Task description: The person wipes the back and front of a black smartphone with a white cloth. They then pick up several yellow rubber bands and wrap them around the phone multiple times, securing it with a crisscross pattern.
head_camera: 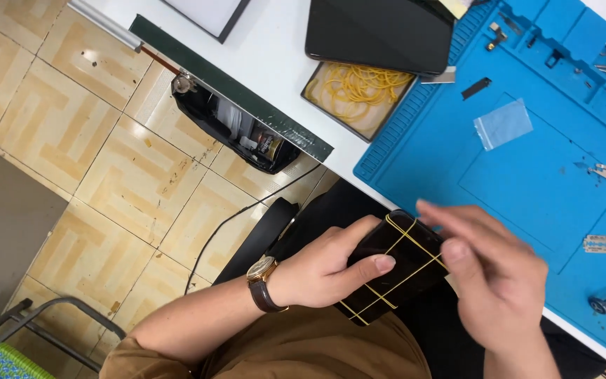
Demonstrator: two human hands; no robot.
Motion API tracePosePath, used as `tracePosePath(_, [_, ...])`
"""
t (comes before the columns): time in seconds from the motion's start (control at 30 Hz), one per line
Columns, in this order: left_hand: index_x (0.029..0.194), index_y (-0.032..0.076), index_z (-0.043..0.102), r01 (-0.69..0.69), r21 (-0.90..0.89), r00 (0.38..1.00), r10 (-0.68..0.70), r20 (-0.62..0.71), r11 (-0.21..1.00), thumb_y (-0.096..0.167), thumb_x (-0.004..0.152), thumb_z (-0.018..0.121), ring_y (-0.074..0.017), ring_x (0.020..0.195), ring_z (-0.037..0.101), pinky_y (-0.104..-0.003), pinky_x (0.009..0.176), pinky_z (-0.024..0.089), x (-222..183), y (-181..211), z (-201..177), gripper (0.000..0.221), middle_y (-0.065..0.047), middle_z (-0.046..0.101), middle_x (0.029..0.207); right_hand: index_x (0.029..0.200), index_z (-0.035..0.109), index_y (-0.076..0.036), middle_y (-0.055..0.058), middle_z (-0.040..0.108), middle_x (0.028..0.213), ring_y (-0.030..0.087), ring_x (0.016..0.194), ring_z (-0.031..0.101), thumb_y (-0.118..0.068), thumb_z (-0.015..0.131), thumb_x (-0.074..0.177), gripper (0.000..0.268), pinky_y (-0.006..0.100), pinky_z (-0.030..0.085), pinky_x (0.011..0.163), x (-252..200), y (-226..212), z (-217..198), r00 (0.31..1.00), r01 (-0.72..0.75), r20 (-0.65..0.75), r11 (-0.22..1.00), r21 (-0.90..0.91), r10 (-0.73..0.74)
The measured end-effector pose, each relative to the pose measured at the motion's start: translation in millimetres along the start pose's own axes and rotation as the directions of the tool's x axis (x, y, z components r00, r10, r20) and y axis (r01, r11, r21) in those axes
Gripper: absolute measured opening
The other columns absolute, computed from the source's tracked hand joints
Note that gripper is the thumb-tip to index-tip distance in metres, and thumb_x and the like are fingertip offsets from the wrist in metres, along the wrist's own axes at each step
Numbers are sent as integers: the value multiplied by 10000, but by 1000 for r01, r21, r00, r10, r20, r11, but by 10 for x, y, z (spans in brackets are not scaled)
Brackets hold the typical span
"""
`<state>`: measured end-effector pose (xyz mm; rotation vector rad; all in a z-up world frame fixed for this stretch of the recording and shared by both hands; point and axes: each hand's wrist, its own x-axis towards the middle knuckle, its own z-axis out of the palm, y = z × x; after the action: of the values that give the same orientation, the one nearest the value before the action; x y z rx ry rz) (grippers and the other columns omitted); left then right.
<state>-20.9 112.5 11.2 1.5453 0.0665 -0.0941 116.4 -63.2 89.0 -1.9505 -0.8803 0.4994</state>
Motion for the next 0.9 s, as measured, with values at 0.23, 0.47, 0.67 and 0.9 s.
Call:
tracePosePath(0.23, [1355,79,576,-6,-238,974,-48,-220,971,352,1081,642,-120,996,625,-298,896,556,-60,-186,-151,392,14,661,1128,1270,857,-28,94,721,1044,181,758,614,-8,760,1159,149,334,499,701,1061,70,217,985,169,26,903,-395,-173])
tracePosePath(0.47, [1478,59,562,-56,-317,951,-46,-304,947,433,1097,598,-160,1246,634,-337,1134,521,-114,-289,-310,535,-52,670,1359,1278,865,-320,-45,630,1007,282,724,674,-359,754,1183,151,448,491,434,1552,281,380,937,336,266,388,-858,-225])
tracePosePath(0.67, [1431,71,545,-1,-233,971,-54,-232,973,411,1125,540,-138,1095,612,-320,1002,520,-131,-275,-404,457,-12,653,1229,1260,894,4,101,633,1076,258,966,625,-2,894,1193,68,396,497,686,1536,104,289,929,369,192,758,-538,-316])
tracePosePath(0.9, [1328,111,542,115,-52,987,-120,-103,992,372,1109,552,-108,540,449,-309,506,345,-84,91,-423,342,64,506,681,1237,808,86,222,610,1316,179,746,493,151,887,1261,105,290,417,672,1464,95,177,959,281,23,934,-221,-283])
